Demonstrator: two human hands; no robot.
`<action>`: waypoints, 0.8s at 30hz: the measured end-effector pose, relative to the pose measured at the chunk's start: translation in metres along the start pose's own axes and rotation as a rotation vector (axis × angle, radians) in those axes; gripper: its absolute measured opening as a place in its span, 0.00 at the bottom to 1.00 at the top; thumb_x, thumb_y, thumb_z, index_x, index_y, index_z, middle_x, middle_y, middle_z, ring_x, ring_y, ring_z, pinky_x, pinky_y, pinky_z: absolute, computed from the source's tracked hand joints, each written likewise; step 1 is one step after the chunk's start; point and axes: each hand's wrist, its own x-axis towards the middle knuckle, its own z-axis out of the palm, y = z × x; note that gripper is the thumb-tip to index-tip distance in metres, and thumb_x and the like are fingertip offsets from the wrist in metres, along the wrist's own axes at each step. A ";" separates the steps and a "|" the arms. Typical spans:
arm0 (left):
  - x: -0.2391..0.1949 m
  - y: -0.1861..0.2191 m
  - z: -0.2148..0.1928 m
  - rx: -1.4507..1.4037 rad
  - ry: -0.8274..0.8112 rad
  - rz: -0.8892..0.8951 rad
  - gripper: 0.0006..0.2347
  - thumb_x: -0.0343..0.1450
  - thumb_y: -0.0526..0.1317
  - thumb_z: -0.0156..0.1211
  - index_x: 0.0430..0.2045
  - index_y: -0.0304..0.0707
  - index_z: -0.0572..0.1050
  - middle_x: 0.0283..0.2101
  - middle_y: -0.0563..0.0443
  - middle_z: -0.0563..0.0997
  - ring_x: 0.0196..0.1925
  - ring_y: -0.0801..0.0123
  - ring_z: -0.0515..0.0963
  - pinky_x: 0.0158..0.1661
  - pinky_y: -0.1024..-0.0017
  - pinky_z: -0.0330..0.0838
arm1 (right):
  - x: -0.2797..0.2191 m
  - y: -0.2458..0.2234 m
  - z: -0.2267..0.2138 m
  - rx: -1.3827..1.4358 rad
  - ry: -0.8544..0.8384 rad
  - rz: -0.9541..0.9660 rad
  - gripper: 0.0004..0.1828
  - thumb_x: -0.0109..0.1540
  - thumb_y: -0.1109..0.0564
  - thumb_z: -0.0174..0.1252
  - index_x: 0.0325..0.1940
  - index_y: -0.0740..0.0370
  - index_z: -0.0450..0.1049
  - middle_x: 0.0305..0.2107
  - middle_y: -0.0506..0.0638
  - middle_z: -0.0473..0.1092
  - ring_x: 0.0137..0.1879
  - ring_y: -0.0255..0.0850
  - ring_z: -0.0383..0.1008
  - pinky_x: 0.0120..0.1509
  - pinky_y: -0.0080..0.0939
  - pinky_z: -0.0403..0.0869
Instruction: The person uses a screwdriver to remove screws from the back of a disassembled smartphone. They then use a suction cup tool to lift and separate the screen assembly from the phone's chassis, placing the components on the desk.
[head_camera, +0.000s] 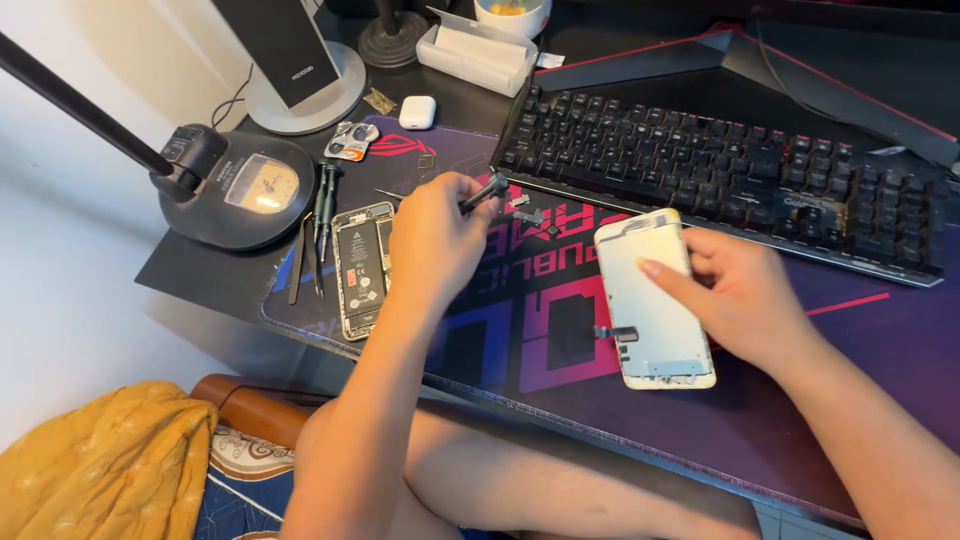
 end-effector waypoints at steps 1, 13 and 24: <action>0.005 0.001 0.003 -0.002 -0.002 -0.001 0.05 0.71 0.46 0.62 0.31 0.50 0.79 0.32 0.60 0.86 0.33 0.61 0.80 0.34 0.61 0.67 | 0.002 0.004 0.000 -0.002 0.000 0.002 0.19 0.62 0.54 0.60 0.57 0.57 0.80 0.37 0.49 0.84 0.40 0.30 0.77 0.40 0.33 0.73; 0.019 0.014 0.012 0.014 -0.097 -0.044 0.12 0.71 0.43 0.62 0.43 0.37 0.83 0.30 0.44 0.85 0.38 0.54 0.87 0.38 0.59 0.80 | -0.001 -0.001 -0.003 -0.322 -0.170 -0.085 0.15 0.59 0.50 0.66 0.29 0.66 0.78 0.11 0.57 0.72 0.22 0.45 0.68 0.37 0.41 0.74; -0.086 0.020 -0.009 -0.449 -0.115 0.196 0.12 0.79 0.45 0.40 0.43 0.40 0.72 0.43 0.54 0.80 0.45 0.71 0.78 0.49 0.72 0.69 | 0.007 0.022 -0.007 -0.858 -0.249 -0.054 0.39 0.62 0.22 0.57 0.14 0.52 0.57 0.10 0.45 0.52 0.22 0.40 0.52 0.30 0.41 0.54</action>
